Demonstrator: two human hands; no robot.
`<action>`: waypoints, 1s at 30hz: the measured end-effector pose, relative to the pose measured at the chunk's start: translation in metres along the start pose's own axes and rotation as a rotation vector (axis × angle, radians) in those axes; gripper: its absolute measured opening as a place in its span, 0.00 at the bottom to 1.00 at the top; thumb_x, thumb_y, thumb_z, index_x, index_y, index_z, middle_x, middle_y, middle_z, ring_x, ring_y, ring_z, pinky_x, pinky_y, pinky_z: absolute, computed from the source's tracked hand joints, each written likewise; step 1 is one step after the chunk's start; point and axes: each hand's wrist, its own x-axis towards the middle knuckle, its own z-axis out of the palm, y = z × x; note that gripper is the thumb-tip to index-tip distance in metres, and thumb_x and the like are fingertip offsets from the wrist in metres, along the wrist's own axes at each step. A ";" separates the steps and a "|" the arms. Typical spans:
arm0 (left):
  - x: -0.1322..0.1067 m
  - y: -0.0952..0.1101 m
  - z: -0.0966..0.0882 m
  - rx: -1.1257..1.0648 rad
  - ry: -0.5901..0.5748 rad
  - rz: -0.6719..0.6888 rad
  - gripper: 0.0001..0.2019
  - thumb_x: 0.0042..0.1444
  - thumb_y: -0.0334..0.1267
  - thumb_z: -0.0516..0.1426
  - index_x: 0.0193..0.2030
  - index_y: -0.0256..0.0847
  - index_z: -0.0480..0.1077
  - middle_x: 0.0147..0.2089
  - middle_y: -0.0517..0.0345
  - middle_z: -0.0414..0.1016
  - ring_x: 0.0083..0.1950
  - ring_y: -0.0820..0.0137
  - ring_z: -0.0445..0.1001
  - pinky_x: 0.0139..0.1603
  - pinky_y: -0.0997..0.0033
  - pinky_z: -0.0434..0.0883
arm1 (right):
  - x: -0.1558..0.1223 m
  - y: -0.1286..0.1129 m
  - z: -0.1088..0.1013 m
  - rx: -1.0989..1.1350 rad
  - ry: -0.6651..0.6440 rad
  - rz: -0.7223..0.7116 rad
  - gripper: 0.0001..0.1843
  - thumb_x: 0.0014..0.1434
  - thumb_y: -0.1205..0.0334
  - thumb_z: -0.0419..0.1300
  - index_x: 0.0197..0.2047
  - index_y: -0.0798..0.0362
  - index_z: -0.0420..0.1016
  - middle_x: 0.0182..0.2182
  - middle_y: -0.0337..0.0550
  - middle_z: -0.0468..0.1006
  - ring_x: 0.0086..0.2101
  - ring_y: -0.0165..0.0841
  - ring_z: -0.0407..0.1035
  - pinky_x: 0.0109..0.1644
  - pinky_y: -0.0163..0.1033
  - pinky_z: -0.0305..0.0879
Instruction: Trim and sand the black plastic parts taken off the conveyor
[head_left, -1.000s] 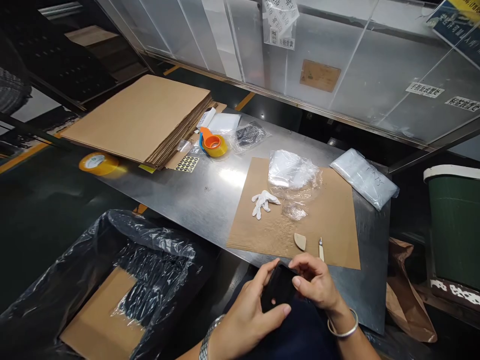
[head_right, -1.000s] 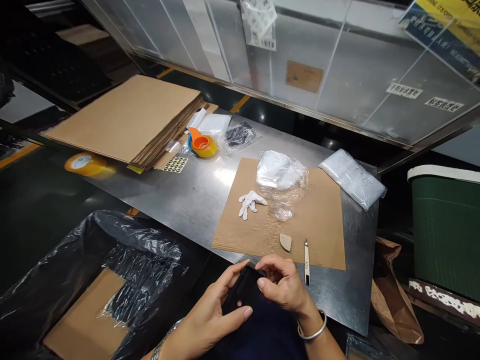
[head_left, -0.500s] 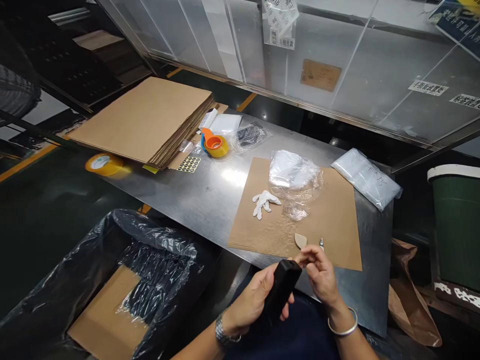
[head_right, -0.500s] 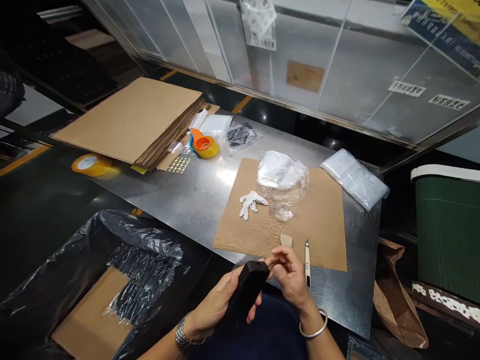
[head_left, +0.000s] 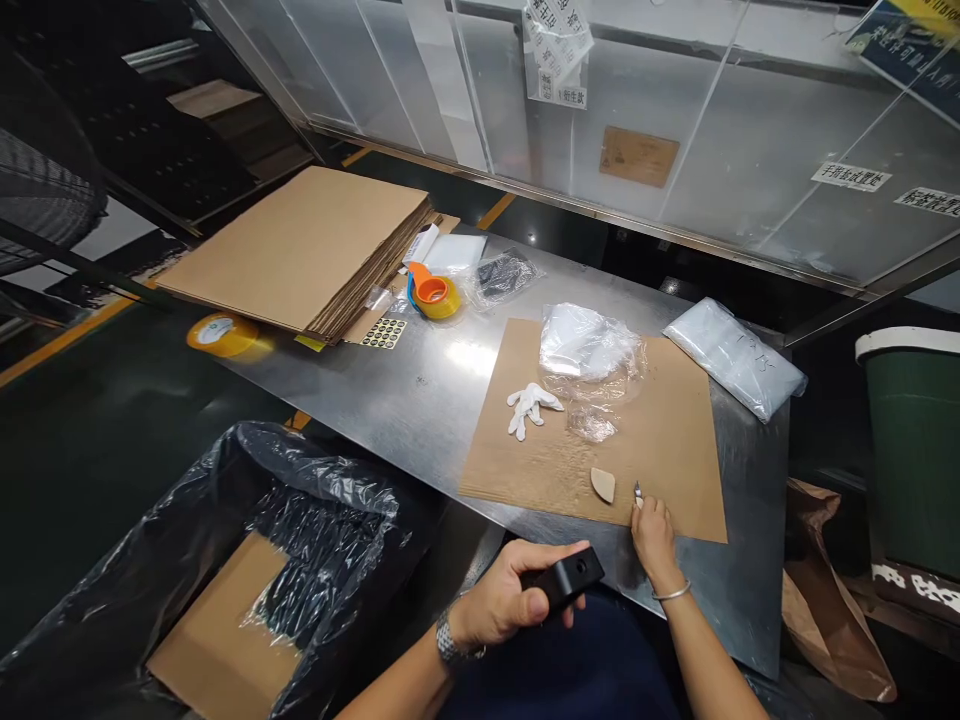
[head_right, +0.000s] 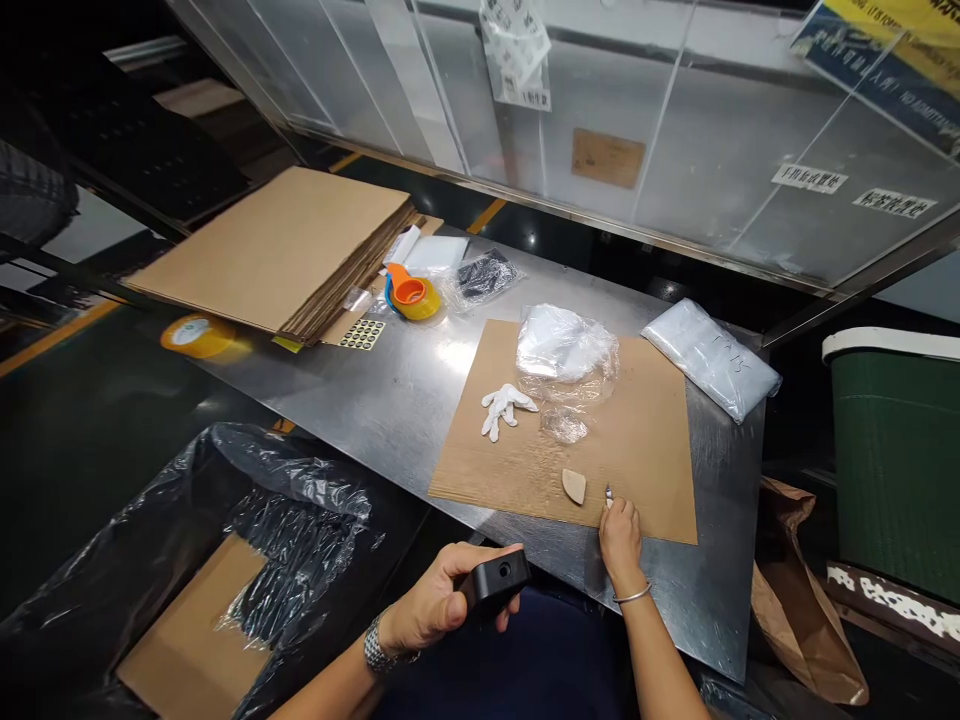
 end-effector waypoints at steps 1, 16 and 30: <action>0.000 0.000 0.000 -0.002 -0.006 0.007 0.35 0.42 0.58 0.58 0.53 0.37 0.67 0.31 0.49 0.74 0.27 0.70 0.70 0.30 0.70 0.65 | 0.001 0.000 -0.001 0.010 -0.005 -0.001 0.09 0.56 0.60 0.47 0.27 0.53 0.60 0.27 0.46 0.64 0.34 0.40 0.62 0.40 0.45 0.58; 0.005 0.003 0.002 0.027 0.024 -0.060 0.31 0.44 0.60 0.54 0.40 0.30 0.73 0.29 0.45 0.73 0.25 0.67 0.71 0.26 0.71 0.66 | -0.028 -0.125 -0.137 0.613 -0.457 -0.271 0.14 0.63 0.56 0.43 0.40 0.52 0.66 0.24 0.37 0.66 0.24 0.27 0.62 0.28 0.31 0.60; 0.004 0.012 0.005 0.193 0.080 -0.025 0.27 0.45 0.58 0.54 0.39 0.34 0.75 0.27 0.53 0.72 0.27 0.69 0.66 0.35 0.68 0.66 | -0.055 -0.172 -0.146 0.526 -0.198 -0.810 0.10 0.54 0.72 0.58 0.40 0.53 0.69 0.21 0.36 0.70 0.22 0.26 0.62 0.27 0.32 0.56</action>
